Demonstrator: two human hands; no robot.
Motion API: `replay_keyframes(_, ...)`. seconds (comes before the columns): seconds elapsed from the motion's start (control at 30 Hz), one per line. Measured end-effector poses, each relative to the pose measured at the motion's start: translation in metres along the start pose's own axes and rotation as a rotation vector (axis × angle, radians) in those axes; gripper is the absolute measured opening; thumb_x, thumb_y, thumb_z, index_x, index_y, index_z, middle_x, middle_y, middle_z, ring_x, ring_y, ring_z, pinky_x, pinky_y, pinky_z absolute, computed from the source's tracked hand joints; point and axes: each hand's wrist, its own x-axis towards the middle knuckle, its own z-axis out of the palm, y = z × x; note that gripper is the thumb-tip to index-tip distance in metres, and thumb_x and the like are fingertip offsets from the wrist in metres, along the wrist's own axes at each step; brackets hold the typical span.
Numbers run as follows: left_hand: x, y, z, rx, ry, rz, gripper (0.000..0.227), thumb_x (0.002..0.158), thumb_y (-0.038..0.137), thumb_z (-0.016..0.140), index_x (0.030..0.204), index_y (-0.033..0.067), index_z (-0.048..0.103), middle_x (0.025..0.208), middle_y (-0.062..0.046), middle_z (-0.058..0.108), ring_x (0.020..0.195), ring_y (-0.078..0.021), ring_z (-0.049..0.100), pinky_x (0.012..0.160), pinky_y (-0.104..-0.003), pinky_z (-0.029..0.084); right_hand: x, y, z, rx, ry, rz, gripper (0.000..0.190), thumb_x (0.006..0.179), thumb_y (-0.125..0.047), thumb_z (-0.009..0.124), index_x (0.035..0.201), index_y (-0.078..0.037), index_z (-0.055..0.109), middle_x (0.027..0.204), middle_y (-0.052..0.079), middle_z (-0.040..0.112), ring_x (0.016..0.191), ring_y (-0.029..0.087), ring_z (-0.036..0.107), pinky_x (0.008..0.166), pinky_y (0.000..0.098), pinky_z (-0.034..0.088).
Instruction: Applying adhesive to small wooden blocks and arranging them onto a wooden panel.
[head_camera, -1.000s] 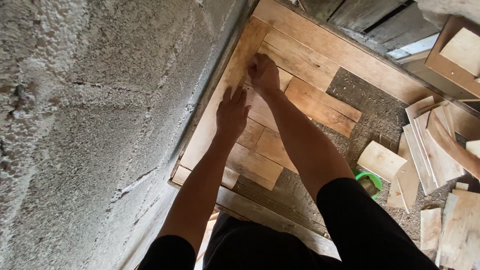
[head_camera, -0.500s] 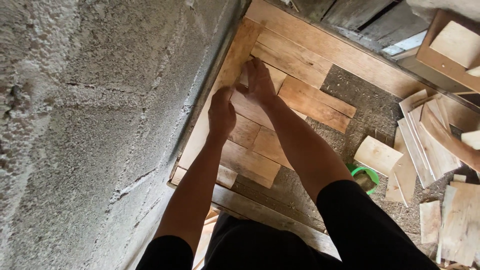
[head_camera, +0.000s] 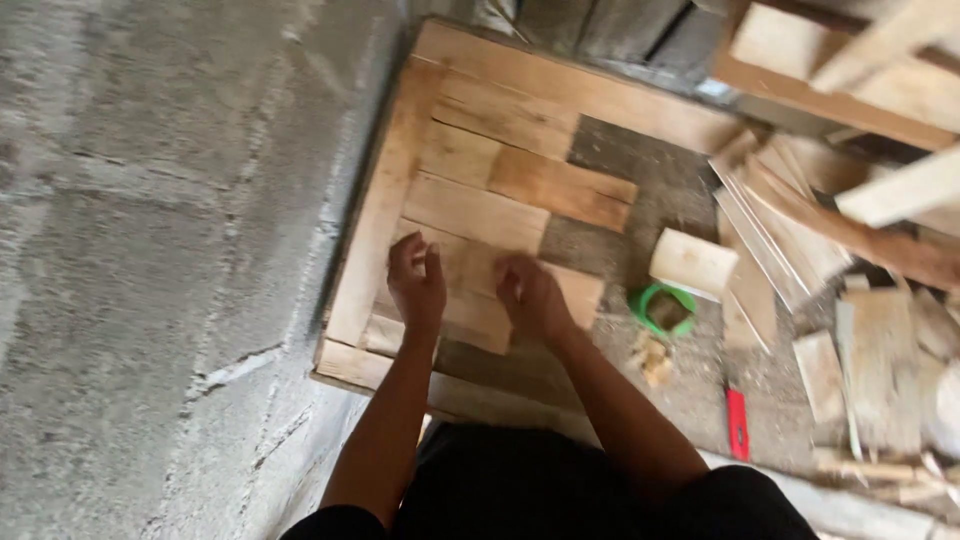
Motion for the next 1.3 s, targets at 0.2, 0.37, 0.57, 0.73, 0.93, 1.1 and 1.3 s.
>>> replay_keyframes(0.2, -0.096, 0.038, 0.010, -0.065, -0.198, 0.049, 0.024, 0.098, 0.008, 0.069, 0.122, 0.0029, 0.067, 0.116, -0.014, 0.070, 0.092, -0.0216, 0.072, 0.076, -0.033, 0.062, -0.176, 0.053, -0.029, 0.053, 0.023, -0.084, 0.016, 0.089, -0.011, 0.070, 0.104, -0.008, 0.067, 0.096, 0.011, 0.071, 0.080, 0.025, 0.069, 0.065, 0.0364, 0.057)
replay_keyframes(0.37, -0.151, 0.054, 0.023, -0.142, -0.371, 0.129, 0.018, 0.101, 0.008, 0.067, 0.118, 0.0028, 0.066, 0.122, -0.015, 0.069, 0.098, -0.0226, 0.072, 0.076, -0.034, 0.062, -0.245, 0.114, -0.071, -0.012, 0.262, 0.278, 0.010, 0.091, -0.009, 0.070, 0.101, -0.009, 0.072, 0.096, 0.010, 0.075, 0.071, 0.022, 0.072, 0.061, 0.0362, 0.058)
replay_keyframes(0.57, -0.186, 0.066, 0.036, -0.101, -0.536, 0.162, 0.016, 0.100, 0.012, 0.071, 0.112, 0.0020, 0.067, 0.122, -0.016, 0.070, 0.094, -0.0232, 0.073, 0.074, -0.035, 0.061, -0.270, 0.157, -0.117, -0.207, 0.586, 0.277, 0.015, 0.093, -0.008, 0.070, 0.107, -0.008, 0.075, 0.103, 0.015, 0.074, 0.081, 0.029, 0.071, 0.071, 0.0394, 0.057)
replay_keyframes(0.73, -0.199, 0.074, 0.044, -0.064, -0.591, 0.192, 0.017, 0.099, 0.014, 0.071, 0.111, 0.0024, 0.068, 0.121, -0.015, 0.071, 0.090, -0.0217, 0.073, 0.073, -0.034, 0.061, -0.261, 0.157, -0.127, -0.209, 0.558, 0.230, 0.024, 0.090, -0.009, 0.074, 0.114, -0.010, 0.075, 0.111, 0.017, 0.073, 0.099, 0.034, 0.071, 0.082, 0.0417, 0.058)
replay_keyframes(0.93, -0.210, 0.077, 0.046, -0.104, -0.599, 0.196, 0.017, 0.099, 0.015, 0.070, 0.109, 0.0016, 0.068, 0.122, -0.016, 0.069, 0.092, -0.0204, 0.073, 0.073, -0.032, 0.062, -0.251, 0.154, -0.123, -0.423, 0.386, 0.272, 0.035, 0.082, -0.010, 0.079, 0.115, -0.022, 0.079, 0.116, 0.013, 0.072, 0.103, 0.029, 0.066, 0.083, 0.0428, 0.057)
replay_keyframes(1.1, -0.217, 0.068, 0.048, -0.085, -0.642, 0.189, 0.017, 0.099, 0.015, 0.072, 0.109, 0.0012, 0.069, 0.119, -0.015, 0.071, 0.089, -0.0199, 0.073, 0.074, -0.034, 0.063, -0.257, 0.174, -0.116, -0.352, 0.473, 0.229, 0.007, 0.096, -0.018, 0.079, 0.097, -0.012, 0.077, 0.111, 0.013, 0.073, 0.087, 0.023, 0.071, 0.066, 0.0334, 0.061)
replay_keyframes(1.3, -0.224, 0.087, 0.057, -0.105, -0.803, 0.147, 0.022, 0.105, 0.020, 0.062, 0.114, 0.0011, 0.068, 0.111, -0.016, 0.073, 0.088, -0.0188, 0.075, 0.073, -0.035, 0.066, -0.273, 0.151, -0.138, -0.125, 0.524, 0.112, 0.006, 0.096, -0.007, 0.071, 0.093, -0.003, 0.075, 0.094, 0.014, 0.075, 0.079, 0.021, 0.072, 0.063, 0.0341, 0.060)
